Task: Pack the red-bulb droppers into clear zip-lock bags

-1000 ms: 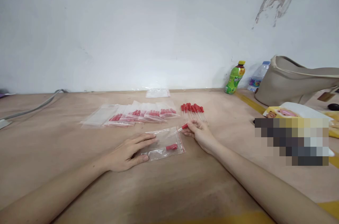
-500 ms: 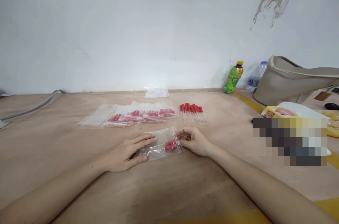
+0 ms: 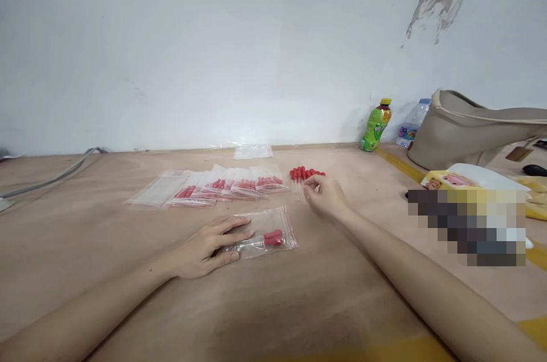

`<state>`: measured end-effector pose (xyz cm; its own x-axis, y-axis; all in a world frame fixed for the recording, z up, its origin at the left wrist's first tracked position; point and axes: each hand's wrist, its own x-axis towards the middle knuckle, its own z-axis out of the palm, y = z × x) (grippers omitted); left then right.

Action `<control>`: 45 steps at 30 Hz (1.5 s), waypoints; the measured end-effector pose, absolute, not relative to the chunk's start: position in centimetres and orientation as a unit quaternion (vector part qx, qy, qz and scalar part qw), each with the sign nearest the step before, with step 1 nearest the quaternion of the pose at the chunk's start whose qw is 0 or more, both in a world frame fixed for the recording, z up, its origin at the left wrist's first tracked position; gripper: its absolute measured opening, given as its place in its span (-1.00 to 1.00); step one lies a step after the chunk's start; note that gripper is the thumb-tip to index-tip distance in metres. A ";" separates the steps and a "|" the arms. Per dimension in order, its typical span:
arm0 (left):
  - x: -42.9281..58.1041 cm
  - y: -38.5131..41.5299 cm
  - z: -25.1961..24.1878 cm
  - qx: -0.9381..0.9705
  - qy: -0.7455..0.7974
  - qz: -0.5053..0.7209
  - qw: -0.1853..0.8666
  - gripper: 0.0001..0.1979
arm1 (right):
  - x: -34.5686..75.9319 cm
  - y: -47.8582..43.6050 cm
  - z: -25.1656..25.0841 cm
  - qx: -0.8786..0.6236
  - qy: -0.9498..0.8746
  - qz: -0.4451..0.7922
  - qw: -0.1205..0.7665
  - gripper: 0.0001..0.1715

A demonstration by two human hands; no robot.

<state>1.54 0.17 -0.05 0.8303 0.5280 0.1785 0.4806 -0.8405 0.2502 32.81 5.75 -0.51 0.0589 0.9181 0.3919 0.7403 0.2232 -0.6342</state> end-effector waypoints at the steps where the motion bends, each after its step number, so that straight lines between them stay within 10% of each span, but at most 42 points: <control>1: 1.5 0.2 -0.1 0.952 0.263 0.123 0.098 -0.58 | 33.4 6.9 -0.4 -0.636 -0.672 0.059 0.373 -0.77; 9: 1.6 0.1 -0.1 0.952 0.260 0.125 0.106 -0.57 | 34.1 12.1 -0.5 -0.736 -0.628 -0.028 0.251 -0.58; 29: 1.7 0.0 0.1 0.952 0.272 0.105 0.091 -0.57 | 34.6 11.8 1.1 -0.720 -0.587 0.042 0.368 -0.77; 37: 1.6 0.2 -0.1 0.953 0.274 0.099 0.088 -0.57 | 32.7 4.2 0.1 -0.502 -0.522 0.307 0.618 -0.56; 45: 1.7 0.0 0.2 0.951 0.278 0.105 0.092 -0.53 | 30.1 2.4 -2.4 -0.450 -0.407 0.512 0.608 -0.61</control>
<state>1.75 -0.04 0.23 0.8238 0.5469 0.1490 0.5083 -0.8291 0.2330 30.09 2.38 -2.37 0.1449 0.9888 0.0344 -0.2574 0.0712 -0.9637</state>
